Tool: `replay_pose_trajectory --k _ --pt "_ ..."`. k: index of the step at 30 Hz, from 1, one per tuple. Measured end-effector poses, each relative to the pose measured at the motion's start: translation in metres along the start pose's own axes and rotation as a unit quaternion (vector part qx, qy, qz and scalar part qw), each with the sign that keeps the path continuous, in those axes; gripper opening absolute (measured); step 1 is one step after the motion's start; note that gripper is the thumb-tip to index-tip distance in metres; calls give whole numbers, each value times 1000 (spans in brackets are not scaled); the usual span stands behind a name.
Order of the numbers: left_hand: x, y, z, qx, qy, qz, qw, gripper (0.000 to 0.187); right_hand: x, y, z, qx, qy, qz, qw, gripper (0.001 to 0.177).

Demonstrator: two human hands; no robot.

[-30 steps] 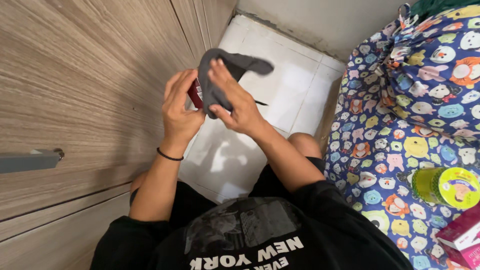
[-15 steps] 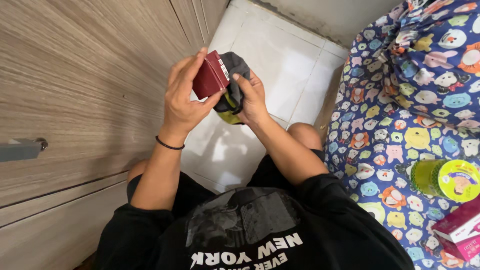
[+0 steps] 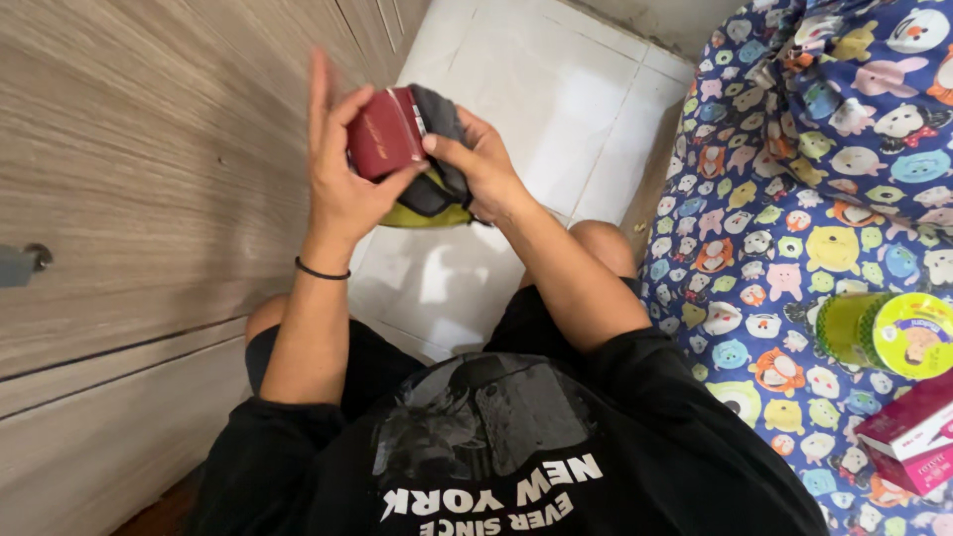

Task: The person cleans various items from a cabinet using a cloth. They wipe a tube, a box, and a jar, then place them back on the shelf.

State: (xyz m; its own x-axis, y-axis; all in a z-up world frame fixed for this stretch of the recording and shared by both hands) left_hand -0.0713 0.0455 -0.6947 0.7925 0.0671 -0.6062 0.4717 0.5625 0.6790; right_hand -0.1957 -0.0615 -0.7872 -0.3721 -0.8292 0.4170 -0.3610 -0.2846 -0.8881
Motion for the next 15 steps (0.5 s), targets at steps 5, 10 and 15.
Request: replay_pose_trajectory --k 5,10,15 --pt "17 -10 -24 39 98 -77 991 78 -1 8 -3 -41 -29 11 999 38" --pt "22 -8 -53 -30 32 18 999 74 -15 6 -12 -106 -14 167 980 42" --pt "24 1 -89 -15 140 -44 989 74 -38 -9 -28 -70 13 -66 995 38"
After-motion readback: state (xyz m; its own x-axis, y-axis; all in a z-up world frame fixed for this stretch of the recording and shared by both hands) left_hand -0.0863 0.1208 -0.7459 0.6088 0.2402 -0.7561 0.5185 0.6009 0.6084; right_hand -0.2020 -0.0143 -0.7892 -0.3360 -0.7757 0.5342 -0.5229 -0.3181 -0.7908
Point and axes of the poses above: each hand's wrist, its own z-axis towards the middle knuckle, its own y-axis out of the back of the hand, x = y × z, the point moved 4 cm from there along z, towards the middle knuckle, and after that the axes turned 14 degrees about z, right-handed, at the moved point
